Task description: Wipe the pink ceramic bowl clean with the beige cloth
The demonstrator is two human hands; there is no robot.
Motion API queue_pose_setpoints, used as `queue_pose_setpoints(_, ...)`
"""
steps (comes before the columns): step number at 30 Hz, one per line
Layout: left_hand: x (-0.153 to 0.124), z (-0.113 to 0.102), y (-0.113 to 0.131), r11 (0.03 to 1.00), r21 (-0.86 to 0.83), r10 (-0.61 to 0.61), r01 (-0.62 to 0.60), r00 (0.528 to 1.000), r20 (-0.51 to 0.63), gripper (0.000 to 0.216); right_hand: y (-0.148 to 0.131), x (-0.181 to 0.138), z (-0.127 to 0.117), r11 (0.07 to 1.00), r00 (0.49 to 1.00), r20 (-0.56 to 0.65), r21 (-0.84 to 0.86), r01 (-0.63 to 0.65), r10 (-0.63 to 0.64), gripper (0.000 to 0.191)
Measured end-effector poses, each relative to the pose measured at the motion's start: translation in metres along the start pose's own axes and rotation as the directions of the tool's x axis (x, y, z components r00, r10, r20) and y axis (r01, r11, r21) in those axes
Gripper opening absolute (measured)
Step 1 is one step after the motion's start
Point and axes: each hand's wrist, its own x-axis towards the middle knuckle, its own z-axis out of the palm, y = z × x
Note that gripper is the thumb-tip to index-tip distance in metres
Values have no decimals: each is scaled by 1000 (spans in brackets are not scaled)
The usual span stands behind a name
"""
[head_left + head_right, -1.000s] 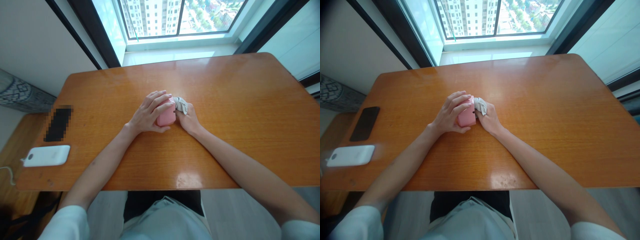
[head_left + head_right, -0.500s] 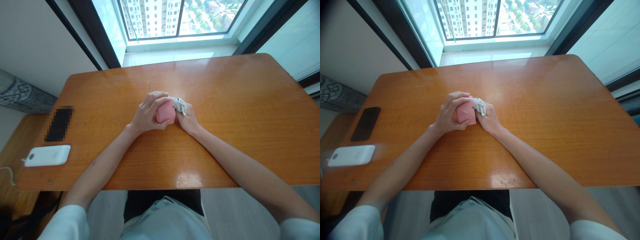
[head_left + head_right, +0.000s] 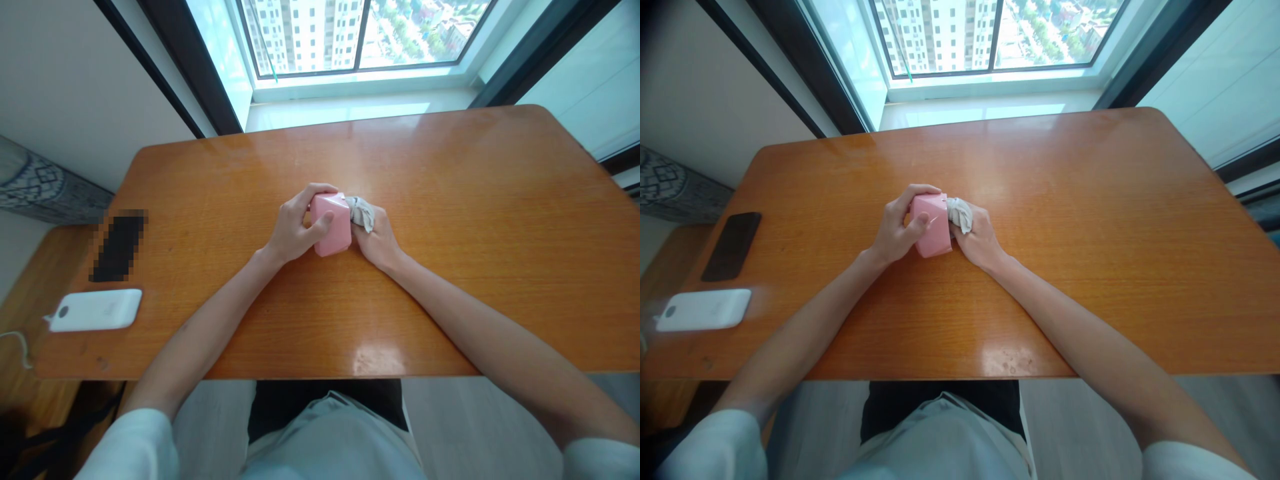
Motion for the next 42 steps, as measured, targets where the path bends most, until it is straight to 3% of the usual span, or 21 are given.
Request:
queue_pose_setpoints(13,4,-2,18,988,91,-126,127,992,-18,42,-3,-1,0,1000,1000,9,1,30,-30,30)
queue_pose_setpoints(19,7,-3,19,973,142,-181,184,983,-33,47,-2,-3,0,998,998,11,-20,59,-59,22)
queue_pose_setpoints(27,10,-3,8,972,-18,-235,235,972,3,70,1,-4,-1,996,997,22,-36,76,-75,21)
queue_pose_setpoints(33,11,1,-11,920,-141,-361,364,931,52,81,-2,-4,-1,992,993,64,-79,100,-95,31)
queue_pose_setpoints(39,15,3,-21,875,-283,-355,394,917,180,88,-2,-3,0,987,989,71,-90,134,-128,39)
queue_pose_setpoints(42,17,5,-25,868,-288,-381,405,914,137,87,-1,-4,0,988,991,64,-86,126,-121,39)
